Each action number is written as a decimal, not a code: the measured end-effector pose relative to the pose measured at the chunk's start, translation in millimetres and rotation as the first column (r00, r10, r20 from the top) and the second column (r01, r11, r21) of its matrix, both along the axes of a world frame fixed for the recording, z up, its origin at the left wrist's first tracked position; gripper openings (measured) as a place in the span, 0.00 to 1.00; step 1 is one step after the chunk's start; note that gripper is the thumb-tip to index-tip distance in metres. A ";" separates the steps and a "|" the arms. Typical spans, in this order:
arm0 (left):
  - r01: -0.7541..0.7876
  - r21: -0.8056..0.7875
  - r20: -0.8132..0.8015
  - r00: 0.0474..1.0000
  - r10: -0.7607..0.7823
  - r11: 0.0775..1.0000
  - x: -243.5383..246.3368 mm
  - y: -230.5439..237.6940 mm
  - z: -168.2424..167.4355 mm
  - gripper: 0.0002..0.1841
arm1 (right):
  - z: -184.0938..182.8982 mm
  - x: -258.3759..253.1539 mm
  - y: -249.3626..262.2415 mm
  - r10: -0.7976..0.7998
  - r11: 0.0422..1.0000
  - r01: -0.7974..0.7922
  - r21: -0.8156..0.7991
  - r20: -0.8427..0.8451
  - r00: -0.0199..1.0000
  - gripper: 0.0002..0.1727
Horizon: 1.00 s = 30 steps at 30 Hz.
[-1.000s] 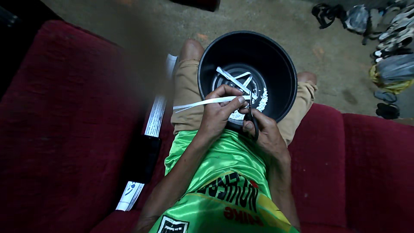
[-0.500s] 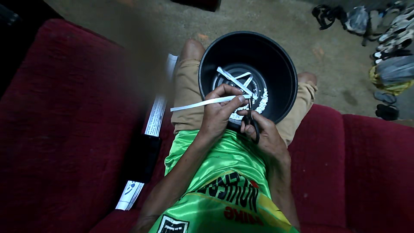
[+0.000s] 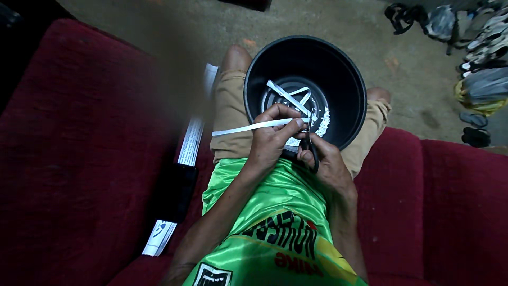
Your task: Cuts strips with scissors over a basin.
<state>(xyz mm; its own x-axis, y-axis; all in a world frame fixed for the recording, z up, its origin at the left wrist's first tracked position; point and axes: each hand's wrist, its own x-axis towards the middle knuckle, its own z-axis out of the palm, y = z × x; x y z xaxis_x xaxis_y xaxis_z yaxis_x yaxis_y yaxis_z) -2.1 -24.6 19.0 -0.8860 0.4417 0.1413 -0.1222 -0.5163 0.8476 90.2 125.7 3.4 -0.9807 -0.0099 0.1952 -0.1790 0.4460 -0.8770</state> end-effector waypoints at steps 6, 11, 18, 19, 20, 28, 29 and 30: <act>-0.020 -0.019 -0.002 1.000 0.020 1.000 -0.6 0.0 -1.6 0.06 | 1.4 1.9 -2.4 -0.034 0.999 0.034 -0.014 0.003 0.999 0.22; -0.040 -0.006 0.016 0.999 0.040 0.999 0.6 0.7 -1.3 0.06 | -1.0 4.7 -0.3 0.017 0.999 -0.015 -0.032 0.048 0.999 0.29; -0.015 -0.046 0.023 1.000 0.016 0.999 6.1 -1.5 2.8 0.06 | -1.2 2.2 0.5 0.005 1.000 -0.005 0.013 0.017 1.000 0.30; -0.009 -0.048 0.019 1.000 0.010 0.999 6.3 -1.5 2.6 0.06 | -1.4 1.9 0.6 0.004 1.000 -0.004 0.012 0.015 1.000 0.30; -0.015 -0.026 0.016 1.000 0.015 1.000 4.4 -0.1 0.1 0.05 | -1.5 1.9 0.6 0.005 1.000 -0.005 0.008 0.018 1.000 0.31; -0.004 -0.060 0.028 1.000 0.006 0.998 9.8 -2.0 6.7 0.05 | -1.8 1.3 0.6 0.002 1.000 -0.002 0.021 -0.006 1.000 0.29; -0.003 -0.055 0.028 1.000 0.005 0.998 9.9 -2.1 6.9 0.05 | -1.5 1.3 0.1 -0.001 1.000 0.001 0.021 -0.010 1.000 0.28; -0.002 -0.053 0.025 1.000 0.003 0.999 10.0 -2.2 7.0 0.06 | -1.2 1.4 -0.4 -0.005 1.000 0.005 0.017 -0.012 1.000 0.27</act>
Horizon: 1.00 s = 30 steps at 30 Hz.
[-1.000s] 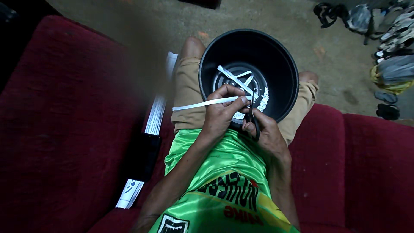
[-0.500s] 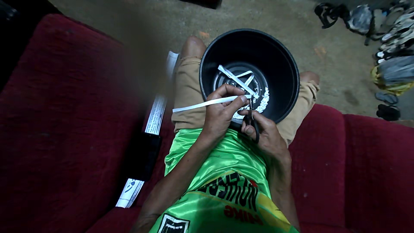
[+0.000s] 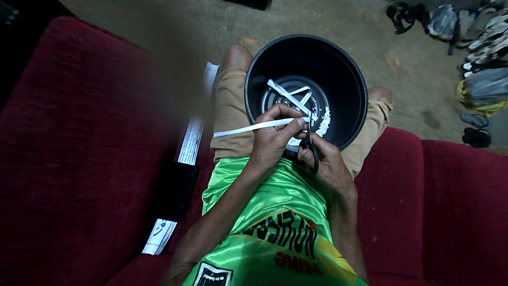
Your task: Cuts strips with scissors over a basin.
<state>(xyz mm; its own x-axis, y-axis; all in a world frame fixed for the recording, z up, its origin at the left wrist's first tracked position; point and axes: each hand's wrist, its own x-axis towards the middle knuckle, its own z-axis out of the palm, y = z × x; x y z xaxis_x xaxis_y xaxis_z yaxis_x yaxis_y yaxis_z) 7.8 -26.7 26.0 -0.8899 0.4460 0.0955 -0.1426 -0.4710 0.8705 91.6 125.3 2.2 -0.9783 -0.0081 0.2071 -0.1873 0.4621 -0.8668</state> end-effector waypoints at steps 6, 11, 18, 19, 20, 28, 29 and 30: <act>-0.006 -0.011 -0.007 1.000 0.006 1.000 -0.1 0.0 0.6 0.06 | 2.0 2.1 -1.5 -0.016 0.999 0.016 -0.049 0.004 1.000 0.23; -0.038 0.032 -0.016 0.999 0.039 0.999 -8.5 4.0 -6.7 0.06 | 1.2 2.1 -0.4 0.035 0.999 -0.033 -0.035 0.066 0.997 0.30; -0.009 -0.007 -0.019 1.000 0.009 1.000 -3.5 2.2 -1.8 0.05 | 0.9 -0.8 -0.1 0.012 1.000 -0.012 -0.001 0.010 1.000 0.29; -0.007 -0.016 -0.019 1.000 0.007 1.000 -2.4 1.8 -1.0 0.05 | 0.7 -0.9 -0.1 0.013 1.000 -0.013 -0.002 0.004 1.000 0.29; -0.009 -0.010 -0.022 1.000 0.009 1.000 -3.4 2.3 -2.0 0.05 | 0.8 -1.1 -0.1 0.011 1.000 -0.011 -0.002 0.002 1.000 0.29; -0.021 0.031 -0.022 1.000 0.022 0.999 -7.5 4.8 -7.0 0.05 | 0.7 1.0 -1.1 -0.015 1.000 0.015 -0.018 0.002 1.000 0.24; -0.025 0.037 -0.024 0.999 0.026 0.999 -8.4 5.0 -8.0 0.05 | 0.6 1.6 -0.6 -0.004 1.000 0.004 -0.019 0.023 1.000 0.26; -0.029 0.036 -0.024 0.999 0.030 0.999 -8.8 4.9 -8.2 0.05 | 0.6 2.2 -0.1 0.011 1.000 -0.010 -0.018 0.045 0.999 0.27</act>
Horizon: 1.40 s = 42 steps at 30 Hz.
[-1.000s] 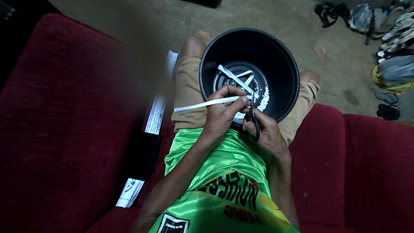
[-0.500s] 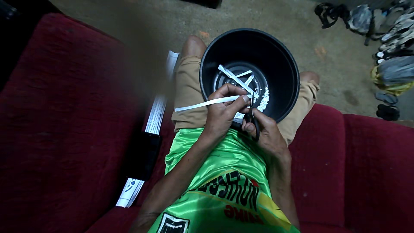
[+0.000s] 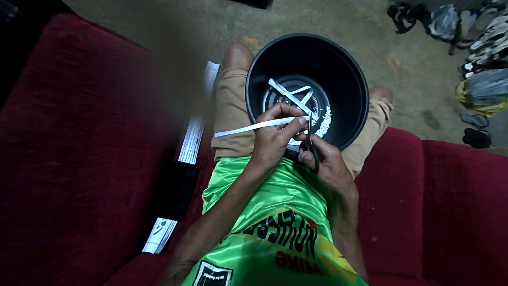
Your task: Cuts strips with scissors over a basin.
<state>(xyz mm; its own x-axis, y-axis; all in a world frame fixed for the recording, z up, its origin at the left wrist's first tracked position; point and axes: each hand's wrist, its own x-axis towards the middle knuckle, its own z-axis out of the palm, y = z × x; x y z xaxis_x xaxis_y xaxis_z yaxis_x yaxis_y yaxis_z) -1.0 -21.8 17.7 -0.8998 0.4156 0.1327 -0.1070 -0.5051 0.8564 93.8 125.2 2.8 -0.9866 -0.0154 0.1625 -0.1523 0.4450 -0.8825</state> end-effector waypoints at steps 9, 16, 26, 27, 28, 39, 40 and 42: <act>0.016 -0.072 0.020 1.000 -0.015 0.997 8.0 -3.6 6.7 0.05 | -1.8 -2.5 0.9 0.008 0.999 -0.007 0.033 -0.021 1.000 0.33; 0.007 -0.052 -0.004 1.000 -0.007 0.999 4.5 -0.7 1.5 0.05 | -2.1 -3.0 0.6 0.002 0.999 -0.001 0.037 -0.048 0.999 0.26; 0.013 -0.046 0.015 1.000 -0.013 0.999 7.1 -2.6 4.2 0.05 | -0.6 0.6 -0.3 -0.052 0.999 0.051 -0.014 -0.033 0.998 0.22; 0.008 -0.018 0.013 1.000 -0.007 1.000 4.5 -1.3 1.6 0.05 | -0.4 1.7 1.1 -0.043 0.999 0.043 -0.023 -0.016 0.999 0.24; 0.004 -0.009 0.015 1.000 -0.003 1.000 3.4 -0.7 0.2 0.05 | -0.3 2.8 2.4 -0.023 0.999 0.023 -0.024 0.000 1.000 0.27; 0.030 -0.006 0.063 0.998 -0.030 1.000 2.9 0.4 0.5 0.05 | -2.2 -1.4 1.9 0.023 1.000 -0.023 0.016 -0.021 1.000 0.31; 0.030 -0.015 0.059 0.998 -0.029 0.999 4.4 -0.3 1.6 0.05 | -1.6 -1.4 1.5 0.018 1.000 -0.018 0.011 -0.021 1.000 0.30; 0.029 -0.044 0.061 0.998 -0.027 0.999 8.6 -2.2 5.4 0.05 | -1.3 -1.7 1.0 0.014 1.000 -0.014 0.007 -0.026 1.000 0.28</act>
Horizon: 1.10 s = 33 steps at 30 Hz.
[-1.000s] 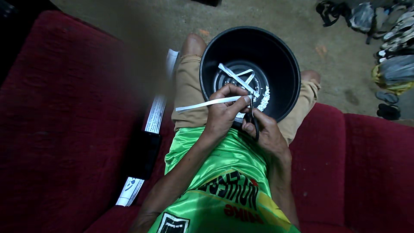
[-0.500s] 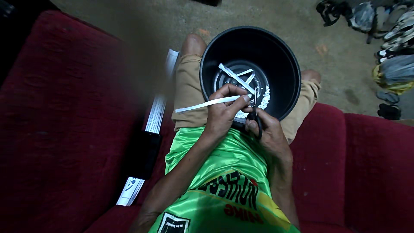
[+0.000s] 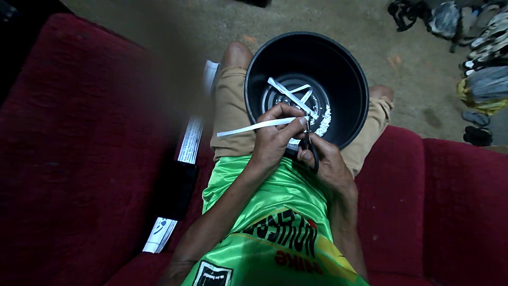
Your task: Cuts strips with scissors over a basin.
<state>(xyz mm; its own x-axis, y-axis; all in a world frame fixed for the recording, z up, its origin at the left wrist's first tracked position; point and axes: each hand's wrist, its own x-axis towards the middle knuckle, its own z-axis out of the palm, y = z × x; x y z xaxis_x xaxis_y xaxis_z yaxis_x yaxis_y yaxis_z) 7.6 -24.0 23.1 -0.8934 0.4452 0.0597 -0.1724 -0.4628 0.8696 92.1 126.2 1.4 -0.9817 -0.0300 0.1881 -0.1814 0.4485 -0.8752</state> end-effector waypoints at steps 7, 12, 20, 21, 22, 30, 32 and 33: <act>-0.003 -0.004 -0.011 1.000 0.003 1.000 -1.7 0.5 0.0 0.04 | 1.0 0.9 -1.8 -0.046 0.999 0.046 0.003 -0.024 0.999 0.22; -0.006 0.040 -0.020 1.000 0.007 0.999 -7.4 2.6 -5.1 0.04 | 0.4 2.2 -0.6 0.002 0.999 -0.001 -0.035 0.017 1.000 0.28; -0.008 0.019 -0.039 0.999 0.009 1.000 -6.9 3.5 -4.2 0.04 | -1.0 -1.7 -0.5 0.012 1.000 -0.012 0.018 -0.013 1.000 0.31; -0.006 0.026 -0.040 0.999 0.007 1.000 -6.9 3.6 -4.6 0.04 | -1.2 -1.7 -0.6 0.009 1.000 -0.009 0.012 -0.016 1.000 0.31; -0.006 0.029 -0.040 0.999 0.007 1.000 -6.9 3.6 -5.0 0.04 | -1.6 -1.7 -0.7 0.007 1.000 -0.007 0.008 -0.017 1.000 0.30; -0.008 0.026 -0.027 1.000 0.009 1.000 -6.7 4.4 -6.8 0.05 | -1.3 -1.8 -1.3 -0.002 1.000 0.002 0.012 -0.029 1.000 0.24; -0.016 0.024 -0.025 1.000 0.016 1.000 -6.7 4.3 -6.9 0.05 | -0.5 -1.2 -2.2 -0.015 1.000 0.016 0.014 -0.037 0.999 0.21; -0.018 0.024 -0.022 1.000 0.018 1.000 -6.7 3.9 -6.8 0.05 | -0.2 -0.9 -2.6 -0.026 1.000 0.027 0.015 -0.039 0.999 0.20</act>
